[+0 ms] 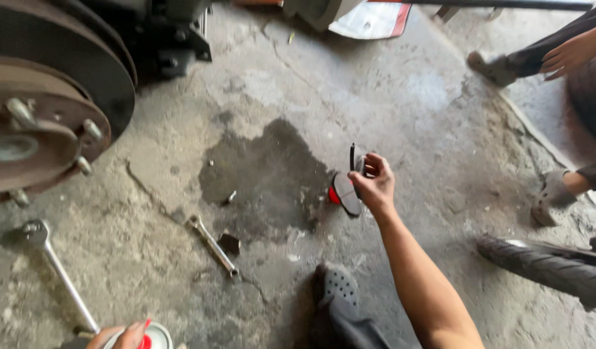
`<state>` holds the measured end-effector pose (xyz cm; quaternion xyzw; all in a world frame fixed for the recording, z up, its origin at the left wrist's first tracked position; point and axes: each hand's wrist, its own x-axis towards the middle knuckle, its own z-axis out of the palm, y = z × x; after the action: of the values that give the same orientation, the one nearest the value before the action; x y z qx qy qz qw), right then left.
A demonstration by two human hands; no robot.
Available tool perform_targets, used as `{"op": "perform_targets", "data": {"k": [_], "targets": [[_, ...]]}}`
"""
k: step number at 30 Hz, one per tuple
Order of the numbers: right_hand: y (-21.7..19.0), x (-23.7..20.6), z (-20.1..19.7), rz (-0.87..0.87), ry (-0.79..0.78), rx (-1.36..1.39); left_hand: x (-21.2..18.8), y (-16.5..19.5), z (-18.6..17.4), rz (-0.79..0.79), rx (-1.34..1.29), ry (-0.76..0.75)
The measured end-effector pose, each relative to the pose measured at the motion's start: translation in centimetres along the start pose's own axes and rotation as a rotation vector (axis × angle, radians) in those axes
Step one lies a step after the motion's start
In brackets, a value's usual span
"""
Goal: The person sits on the workshop floor and sprays brake cleaner from an aerosol can onto brake pads, then onto the brake disc and hub of a raised vehicle. They turn the pads over while spraying and finally wipe the disc and hub with a cloth.
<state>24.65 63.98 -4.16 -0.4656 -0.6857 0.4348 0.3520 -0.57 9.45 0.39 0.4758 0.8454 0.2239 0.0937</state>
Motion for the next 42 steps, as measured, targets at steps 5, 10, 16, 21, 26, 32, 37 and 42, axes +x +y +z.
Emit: {"op": "perform_targets", "data": {"k": [5,10,16,21,26,32,37,42], "targets": [[1.3,-0.1,-0.1,0.322,-0.072,0.429,-0.3,0.1,0.4,0.01,0.008,0.008],[0.2,-0.3,-0.1,0.322,-0.121,0.474,0.3,1.8,-0.5,-0.062,-0.044,0.003],[-0.6,-0.5,0.1,0.345,-0.181,0.585,0.6,2.5,-1.2,-0.03,-0.061,0.044],[0.5,-0.5,0.7,0.141,-0.168,0.121,1.2,3.7,-2.1,-0.004,-0.091,0.089],[2.1,-2.6,1.3,-0.322,-0.071,-0.564,0.7,6.9,-3.0,-0.017,0.039,0.267],[3.2,-4.8,1.9,-0.204,-0.112,-0.777,0.6,7.5,-3.0,0.009,-0.013,0.256],[0.6,-6.4,2.7,-0.453,-0.107,-0.856,0.0,5.2,-2.5,-0.047,-0.059,0.156],[-2.7,-13.9,8.0,-0.624,-0.611,-0.907,0.6,1.7,-0.6,-0.107,-0.004,0.085]]}}
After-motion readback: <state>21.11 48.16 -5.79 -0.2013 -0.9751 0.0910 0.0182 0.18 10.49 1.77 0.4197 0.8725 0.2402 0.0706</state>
